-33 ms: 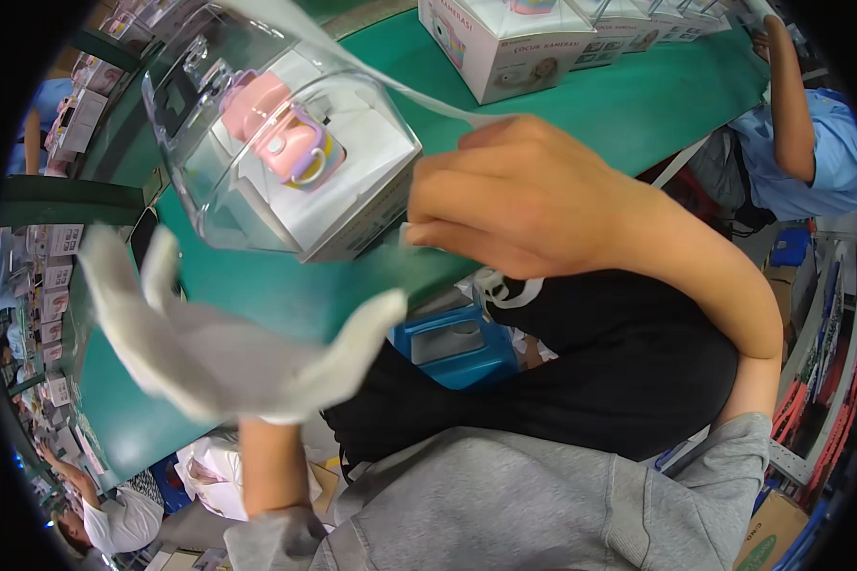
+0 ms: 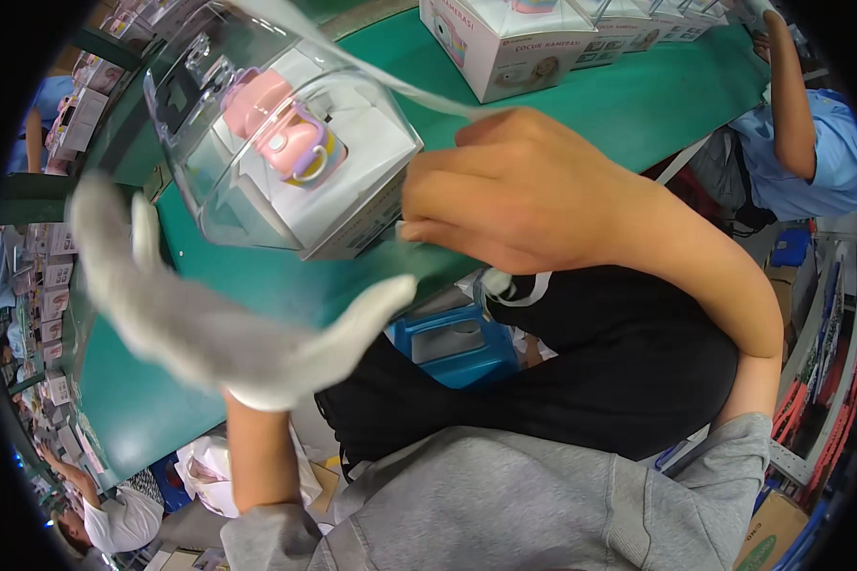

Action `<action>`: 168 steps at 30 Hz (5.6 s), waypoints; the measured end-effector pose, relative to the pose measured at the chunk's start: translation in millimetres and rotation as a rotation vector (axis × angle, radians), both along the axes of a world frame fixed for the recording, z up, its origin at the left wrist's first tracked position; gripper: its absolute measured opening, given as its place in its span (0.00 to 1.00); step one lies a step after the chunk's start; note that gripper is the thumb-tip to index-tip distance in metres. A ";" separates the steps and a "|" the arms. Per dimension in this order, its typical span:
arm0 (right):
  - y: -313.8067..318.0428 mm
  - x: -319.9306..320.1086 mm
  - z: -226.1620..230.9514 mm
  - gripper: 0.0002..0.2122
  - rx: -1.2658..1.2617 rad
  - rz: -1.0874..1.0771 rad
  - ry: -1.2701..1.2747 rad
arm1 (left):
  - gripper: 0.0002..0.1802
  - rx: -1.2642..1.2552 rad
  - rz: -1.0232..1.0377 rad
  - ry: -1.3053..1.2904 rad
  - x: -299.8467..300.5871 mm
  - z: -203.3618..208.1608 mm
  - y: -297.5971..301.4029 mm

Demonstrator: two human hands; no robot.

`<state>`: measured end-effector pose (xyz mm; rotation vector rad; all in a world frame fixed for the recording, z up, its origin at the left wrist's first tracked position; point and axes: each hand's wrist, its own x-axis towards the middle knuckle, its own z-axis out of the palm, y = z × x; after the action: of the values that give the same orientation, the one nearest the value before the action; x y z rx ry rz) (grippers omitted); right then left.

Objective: Packaging and sealing electronic products into clear plastic display boxes on an assembly line.

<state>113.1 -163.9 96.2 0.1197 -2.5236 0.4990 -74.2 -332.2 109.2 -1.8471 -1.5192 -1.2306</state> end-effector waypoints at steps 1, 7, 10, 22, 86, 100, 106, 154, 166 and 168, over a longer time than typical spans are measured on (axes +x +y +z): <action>-0.3 -2.8 1.2 0.07 0.001 0.000 0.002 | 0.57 -0.066 0.001 0.090 -5.9 6.4 13.8; 0.5 -7.5 12.1 0.06 0.312 -0.080 -0.080 | 0.63 -0.112 -0.058 0.293 -15.7 4.8 38.1; -5.0 -7.6 7.8 0.06 0.353 -0.116 -0.056 | 0.63 -0.104 -0.068 0.289 -13.3 -2.0 39.3; -20.8 -8.6 -8.5 0.07 0.492 -0.250 -0.017 | 0.59 -0.082 -0.063 0.345 -23.1 -21.1 26.9; 34.6 75.0 3.6 0.07 -0.283 -0.551 -0.187 | 0.21 -0.431 0.060 -0.256 -121.3 -37.7 250.0; 49.5 91.8 -9.5 0.08 -0.362 -0.327 -0.159 | 0.27 -0.738 -0.116 0.174 -74.3 -44.2 484.6; 55.5 90.3 -13.0 0.07 -0.428 -0.336 -0.162 | 0.21 -0.671 0.049 0.214 -68.3 -42.4 532.9; -66.0 8.6 35.0 0.08 -0.436 0.234 0.179 | 0.10 -0.303 -0.481 -1.156 71.7 -2.3 -66.2; -68.0 12.8 23.9 0.12 -0.547 0.176 0.205 | 0.10 -0.248 -0.365 -1.348 96.7 7.9 -60.0; -60.3 17.7 23.5 0.13 -0.553 0.175 0.215 | 0.10 -0.254 -0.372 -1.409 103.7 10.3 -54.7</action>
<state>130.8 -224.2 119.7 0.1733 -2.0919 1.1658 29.5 -386.9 119.5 -1.3357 -1.9956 -2.9934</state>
